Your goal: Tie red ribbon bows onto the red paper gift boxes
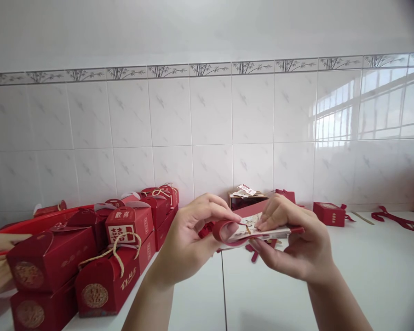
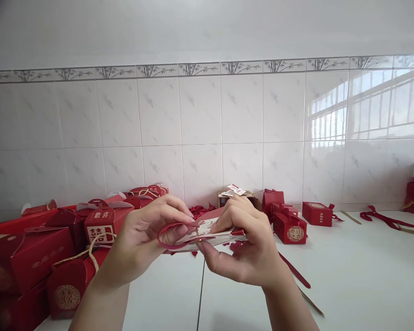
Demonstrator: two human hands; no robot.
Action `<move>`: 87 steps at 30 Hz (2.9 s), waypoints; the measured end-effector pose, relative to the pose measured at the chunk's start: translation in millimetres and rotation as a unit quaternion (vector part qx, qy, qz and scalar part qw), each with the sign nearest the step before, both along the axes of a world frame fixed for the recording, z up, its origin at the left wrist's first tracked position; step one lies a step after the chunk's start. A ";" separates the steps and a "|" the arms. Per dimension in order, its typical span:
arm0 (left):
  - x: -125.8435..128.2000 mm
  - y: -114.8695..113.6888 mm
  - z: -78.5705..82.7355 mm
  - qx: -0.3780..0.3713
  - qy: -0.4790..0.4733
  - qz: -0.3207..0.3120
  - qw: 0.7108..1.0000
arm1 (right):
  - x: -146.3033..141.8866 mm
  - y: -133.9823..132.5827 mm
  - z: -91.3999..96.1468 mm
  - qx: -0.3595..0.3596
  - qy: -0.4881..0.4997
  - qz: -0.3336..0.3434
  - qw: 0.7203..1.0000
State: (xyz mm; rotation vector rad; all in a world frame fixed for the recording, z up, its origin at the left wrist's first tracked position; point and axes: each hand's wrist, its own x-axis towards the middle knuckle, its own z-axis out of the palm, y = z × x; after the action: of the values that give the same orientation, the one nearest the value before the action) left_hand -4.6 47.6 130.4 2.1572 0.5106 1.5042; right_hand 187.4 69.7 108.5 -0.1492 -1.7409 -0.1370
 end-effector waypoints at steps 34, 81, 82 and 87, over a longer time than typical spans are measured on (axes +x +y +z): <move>8.4 -11.0 -3.6 -0.039 0.014 -0.034 0.999 | -1.1 0.7 1.0 0.024 0.027 -0.021 0.999; 20.1 12.5 -15.3 0.015 -0.098 0.007 0.995 | -19.3 -0.6 -2.8 -0.338 0.123 0.090 0.929; 21.4 12.1 -15.1 0.011 -0.105 0.012 0.994 | -21.0 -0.6 -2.3 -0.366 0.129 0.102 0.916; 25.4 4.0 -8.4 -0.018 -0.160 0.052 0.986 | -24.7 0.7 0.8 -0.428 0.115 0.153 0.883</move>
State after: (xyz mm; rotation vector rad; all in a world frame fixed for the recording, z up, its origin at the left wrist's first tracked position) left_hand 20.8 51.6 122.0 1.8351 0.5375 1.8396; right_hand 162.7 70.4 109.2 -0.5077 -1.4549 0.8659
